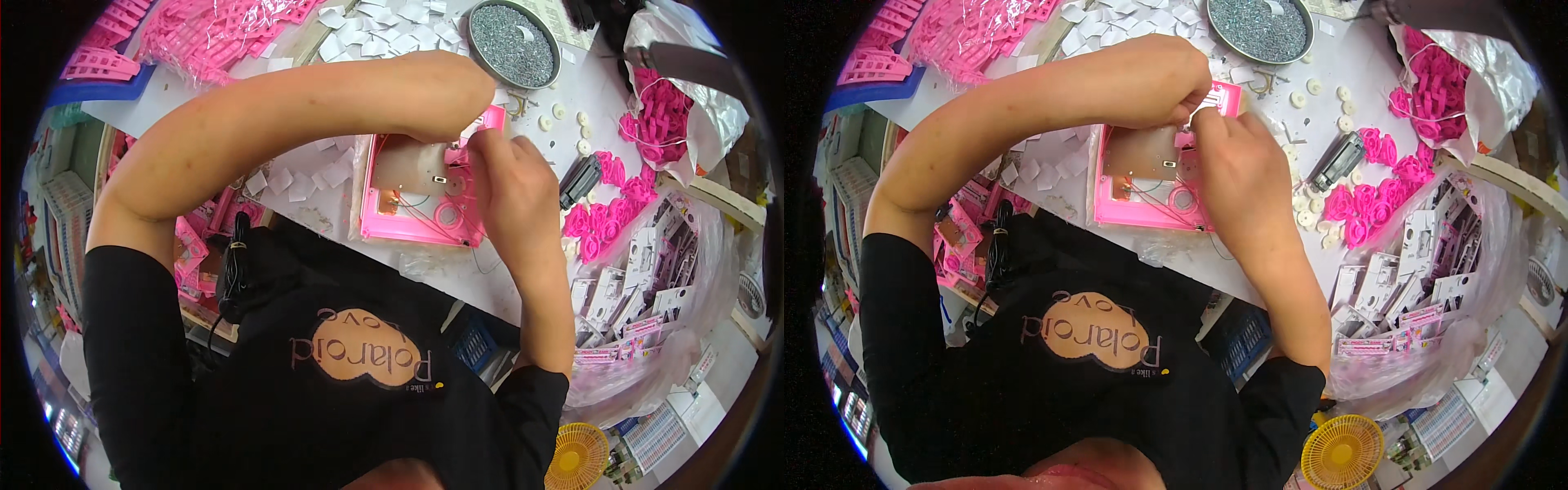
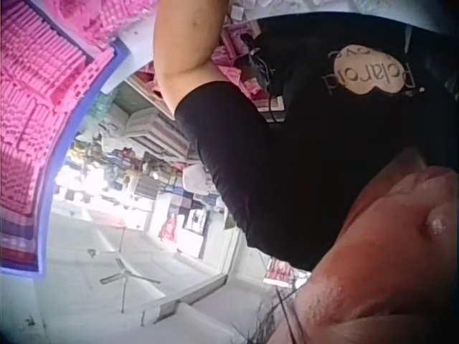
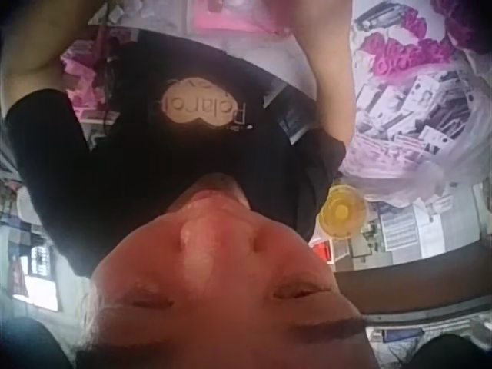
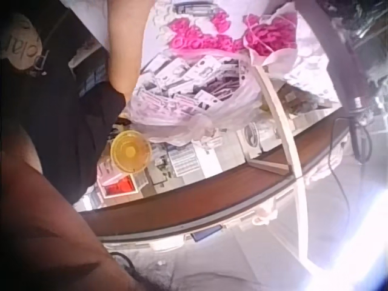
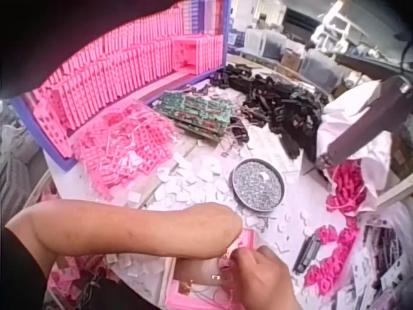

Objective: Assembling components and securing parts of a toy piggy bank using an electric screwdriver.

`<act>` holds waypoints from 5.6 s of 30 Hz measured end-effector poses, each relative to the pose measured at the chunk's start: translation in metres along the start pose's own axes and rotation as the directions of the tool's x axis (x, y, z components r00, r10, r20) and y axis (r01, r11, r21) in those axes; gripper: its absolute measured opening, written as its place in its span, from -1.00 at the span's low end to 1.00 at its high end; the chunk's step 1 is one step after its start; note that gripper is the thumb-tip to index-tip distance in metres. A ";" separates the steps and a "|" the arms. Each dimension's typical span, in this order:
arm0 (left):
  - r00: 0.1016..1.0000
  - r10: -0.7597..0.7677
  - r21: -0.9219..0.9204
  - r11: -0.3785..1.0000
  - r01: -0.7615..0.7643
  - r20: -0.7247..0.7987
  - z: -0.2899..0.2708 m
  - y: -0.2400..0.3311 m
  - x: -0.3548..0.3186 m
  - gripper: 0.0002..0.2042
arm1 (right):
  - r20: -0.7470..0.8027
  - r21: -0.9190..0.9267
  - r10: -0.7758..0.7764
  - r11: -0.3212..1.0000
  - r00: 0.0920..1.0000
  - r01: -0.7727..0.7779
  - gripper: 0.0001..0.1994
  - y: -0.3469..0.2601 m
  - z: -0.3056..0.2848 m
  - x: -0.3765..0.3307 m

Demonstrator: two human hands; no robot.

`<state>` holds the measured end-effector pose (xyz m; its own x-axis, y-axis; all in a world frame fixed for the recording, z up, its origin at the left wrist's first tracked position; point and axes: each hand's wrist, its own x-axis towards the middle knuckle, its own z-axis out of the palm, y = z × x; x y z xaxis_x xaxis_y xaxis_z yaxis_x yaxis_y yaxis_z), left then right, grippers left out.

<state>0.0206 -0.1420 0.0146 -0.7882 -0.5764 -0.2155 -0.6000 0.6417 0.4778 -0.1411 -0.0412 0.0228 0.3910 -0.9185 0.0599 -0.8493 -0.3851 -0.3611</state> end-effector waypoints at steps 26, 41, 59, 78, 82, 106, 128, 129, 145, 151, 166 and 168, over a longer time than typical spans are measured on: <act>0.990 0.140 0.199 0.971 -0.134 -0.016 0.016 -0.008 -0.005 -0.90 | -0.093 -0.110 -0.187 0.978 0.978 0.177 -0.62 -0.002 0.029 -0.017; 0.861 -0.208 -0.354 0.935 0.035 -0.465 0.022 -0.055 -0.055 -0.78 | 0.048 -0.112 -0.076 0.990 0.996 0.081 -0.60 -0.019 0.019 -0.023; 0.723 -0.086 -0.316 0.930 -0.189 -0.685 0.047 -0.017 -0.068 -0.84 | 0.115 0.894 0.259 0.395 0.959 -0.213 -0.76 -0.011 0.018 0.005; 0.775 0.109 -0.231 0.921 -0.314 -0.622 0.049 -0.019 -0.080 -0.91 | -0.076 -0.407 0.135 0.900 0.988 -0.154 -0.32 0.129 -0.042 -0.073; 0.793 0.046 -0.366 0.870 -0.331 -0.608 0.050 -0.020 -0.077 -0.86 | -0.085 -0.218 0.099 0.969 0.991 -0.115 -0.53 0.163 -0.046 -0.074; 0.767 -0.011 -0.330 0.907 -0.262 -0.641 0.062 -0.030 -0.088 -0.88 | 0.007 0.177 -0.022 0.984 1.000 0.020 -0.50 0.003 -0.031 -0.001; 0.846 0.367 -0.032 0.912 -0.410 -0.388 0.015 -0.038 -0.055 -0.87 | -0.002 0.330 -0.195 0.926 0.981 0.185 -0.49 0.023 0.000 0.003; 0.843 0.387 0.004 0.910 -0.416 -0.374 0.013 -0.037 -0.055 -0.88 | 0.012 0.337 -0.198 0.924 0.980 0.183 -0.48 0.022 0.000 0.004; 0.955 -0.117 -0.561 0.826 -0.059 -0.273 0.023 -0.020 -0.075 -0.84 | 0.187 0.071 -0.262 0.965 0.947 0.253 -0.54 0.001 -0.016 0.015; 0.983 -0.059 -0.505 0.862 -0.037 -0.172 0.014 -0.022 -0.064 -0.81 | 0.035 -0.169 -0.220 0.960 0.975 0.223 -0.62 -0.016 -0.003 -0.006; 0.995 -0.004 -0.491 0.870 -0.044 -0.097 0.003 -0.023 -0.054 -0.83 | 0.063 -0.351 -0.173 0.918 0.983 0.184 -0.57 -0.039 -0.003 -0.014; 0.990 0.039 -0.422 0.902 -0.093 -0.135 0.002 -0.023 -0.053 -0.83 | 0.077 -0.326 -0.108 0.937 0.991 0.127 -0.48 -0.042 -0.001 -0.015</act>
<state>0.0753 -0.1251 0.0131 -0.7851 -0.6142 -0.0800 -0.4099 0.4184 0.8105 -0.1111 -0.0116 0.0382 0.5062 -0.8620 0.0269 -0.8616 -0.5068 -0.0275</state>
